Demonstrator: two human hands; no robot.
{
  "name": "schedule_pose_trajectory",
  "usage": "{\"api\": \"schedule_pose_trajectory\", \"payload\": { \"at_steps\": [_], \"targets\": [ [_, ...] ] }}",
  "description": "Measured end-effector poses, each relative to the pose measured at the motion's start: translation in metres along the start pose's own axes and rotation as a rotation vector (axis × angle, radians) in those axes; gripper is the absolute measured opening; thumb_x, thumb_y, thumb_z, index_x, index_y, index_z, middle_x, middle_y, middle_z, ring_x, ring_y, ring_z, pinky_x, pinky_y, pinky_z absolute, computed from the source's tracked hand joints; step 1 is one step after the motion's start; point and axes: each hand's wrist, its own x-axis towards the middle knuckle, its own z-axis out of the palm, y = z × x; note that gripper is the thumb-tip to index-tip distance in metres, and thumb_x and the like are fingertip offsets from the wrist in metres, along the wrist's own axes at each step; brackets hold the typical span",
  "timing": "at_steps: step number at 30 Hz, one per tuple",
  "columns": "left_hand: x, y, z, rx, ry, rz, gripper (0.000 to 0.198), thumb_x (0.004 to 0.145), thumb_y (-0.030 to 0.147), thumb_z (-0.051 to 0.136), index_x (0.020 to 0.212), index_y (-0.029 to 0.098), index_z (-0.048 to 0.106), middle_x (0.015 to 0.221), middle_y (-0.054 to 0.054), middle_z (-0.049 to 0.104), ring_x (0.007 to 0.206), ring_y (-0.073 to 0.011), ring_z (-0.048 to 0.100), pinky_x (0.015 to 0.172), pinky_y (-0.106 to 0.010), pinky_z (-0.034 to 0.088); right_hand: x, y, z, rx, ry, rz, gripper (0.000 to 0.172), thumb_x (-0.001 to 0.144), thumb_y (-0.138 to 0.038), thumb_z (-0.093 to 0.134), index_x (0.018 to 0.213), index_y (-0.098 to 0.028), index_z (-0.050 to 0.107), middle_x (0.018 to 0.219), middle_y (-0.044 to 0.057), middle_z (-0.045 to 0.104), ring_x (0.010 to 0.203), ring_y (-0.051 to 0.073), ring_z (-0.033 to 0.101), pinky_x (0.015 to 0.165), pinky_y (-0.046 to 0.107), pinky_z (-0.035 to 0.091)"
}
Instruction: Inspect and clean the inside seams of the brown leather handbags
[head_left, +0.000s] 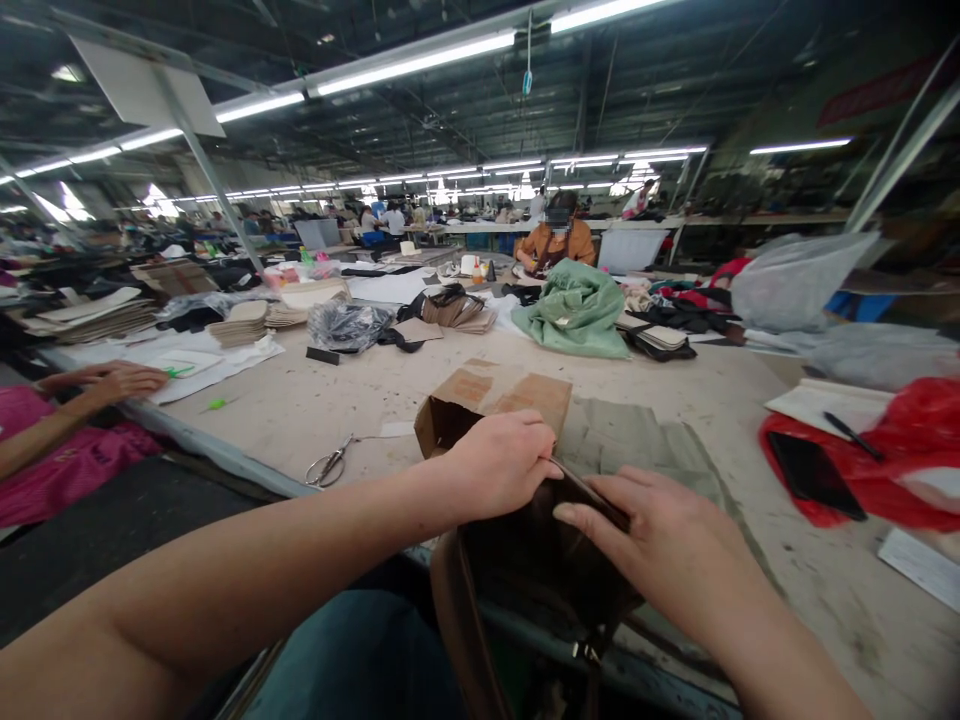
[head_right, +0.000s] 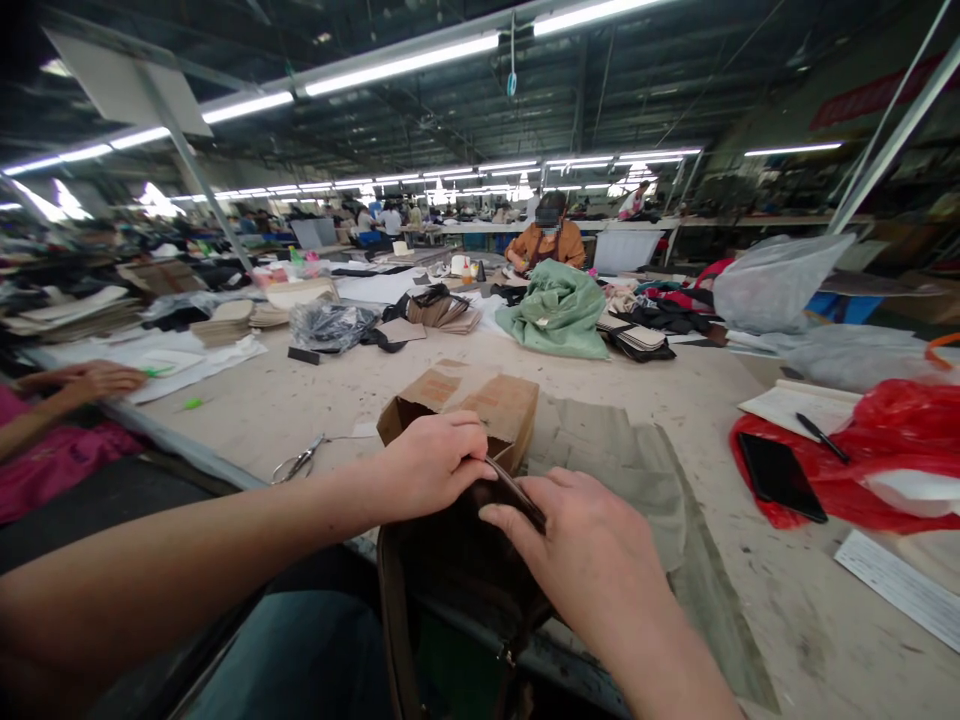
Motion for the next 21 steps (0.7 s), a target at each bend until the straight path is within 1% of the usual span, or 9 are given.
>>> {"api": "schedule_pose_trajectory", "payload": {
  "at_steps": [2,4,6,8,9,12,14,18,21],
  "targets": [
    [-0.002,-0.002,-0.006,-0.051,0.014,0.022,0.019,0.080,0.034,0.058,0.087,0.016,0.054,0.095,-0.006,0.057,0.087,-0.0189,0.056,0.076,-0.030,0.046,0.005,-0.004,0.003,-0.074,-0.014,0.002,0.030,0.084,-0.045,0.052,0.065,-0.025,0.063,0.062,0.000,0.059,0.058,0.015,0.055,0.050,0.027,0.032],
    [-0.009,-0.006,-0.015,-0.094,0.006,0.060,0.046,0.072,0.039,0.068,0.106,0.016,0.049,0.115,-0.010,0.054,0.107,-0.0226,0.051,0.091,-0.033,0.041,0.009,-0.006,0.004,-0.121,-0.034,0.023,0.029,0.085,-0.037,0.053,0.060,-0.024,0.060,0.062,-0.001,0.059,0.058,0.015,0.055,0.051,0.027,0.031],
    [-0.021,-0.009,-0.024,-0.094,-0.044,0.053,0.082,0.061,0.046,0.075,0.127,0.016,0.037,0.134,-0.012,0.042,0.124,-0.0270,0.038,0.102,-0.037,0.032,0.011,-0.008,0.005,-0.151,-0.052,0.055,0.028,0.085,-0.034,0.052,0.060,-0.023,0.059,0.063,-0.001,0.059,0.061,0.015,0.056,0.052,0.027,0.031],
    [-0.037,-0.013,-0.031,-0.069,-0.125,-0.030,0.107,0.055,0.047,0.078,0.139,0.018,0.019,0.143,-0.014,0.031,0.130,-0.0296,0.030,0.104,-0.038,0.029,0.012,-0.008,0.005,-0.168,-0.070,0.076,0.030,0.086,-0.035,0.050,0.060,-0.023,0.059,0.064,-0.002,0.059,0.062,0.015,0.056,0.053,0.027,0.031],
    [-0.044,-0.015,-0.033,-0.057,-0.172,-0.089,0.111,0.056,0.044,0.077,0.141,0.018,0.011,0.144,-0.015,0.030,0.129,-0.0299,0.032,0.102,-0.038,0.032,0.012,-0.008,0.005,-0.170,-0.083,0.079,0.030,0.087,-0.035,0.049,0.060,-0.023,0.059,0.065,-0.002,0.059,0.063,0.015,0.056,0.054,0.027,0.032],
    [-0.061,-0.024,-0.041,-0.008,-0.306,-0.250,0.104,0.067,0.033,0.071,0.143,0.019,0.001,0.126,-0.016,0.052,0.112,-0.0291,0.052,0.086,-0.034,0.043,0.009,-0.008,0.004,-0.153,-0.116,0.078,0.032,0.088,-0.037,0.046,0.062,-0.023,0.058,0.066,-0.002,0.058,0.065,0.015,0.056,0.056,0.026,0.033],
    [-0.064,-0.034,-0.047,0.027,-0.370,-0.280,0.096,0.072,0.028,0.065,0.144,0.022,0.002,0.113,-0.014,0.061,0.100,-0.0281,0.059,0.076,-0.031,0.046,0.005,-0.008,0.002,-0.136,-0.131,0.079,0.033,0.089,-0.038,0.045,0.062,-0.023,0.057,0.067,-0.002,0.058,0.066,0.015,0.056,0.057,0.026,0.034],
    [-0.056,-0.056,-0.059,0.036,-0.415,-0.251,0.081,0.075,0.024,0.059,0.143,0.027,0.015,0.120,-0.010,0.058,0.102,-0.0245,0.058,0.077,-0.028,0.045,-0.007,-0.014,-0.001,-0.140,-0.130,0.086,0.037,0.089,-0.041,0.043,0.059,-0.023,0.056,0.066,-0.001,0.057,0.064,0.015,0.056,0.055,0.027,0.033],
    [-0.047,-0.056,-0.059,0.116,-0.422,-0.197,0.091,0.068,0.024,0.066,0.143,0.022,0.014,0.120,-0.013,0.058,0.102,-0.0271,0.057,0.078,-0.030,0.045,-0.010,-0.024,-0.001,-0.183,-0.114,0.102,0.038,0.088,-0.042,0.043,0.058,-0.023,0.055,0.064,-0.001,0.056,0.061,0.015,0.056,0.054,0.027,0.032]
  ]
}}
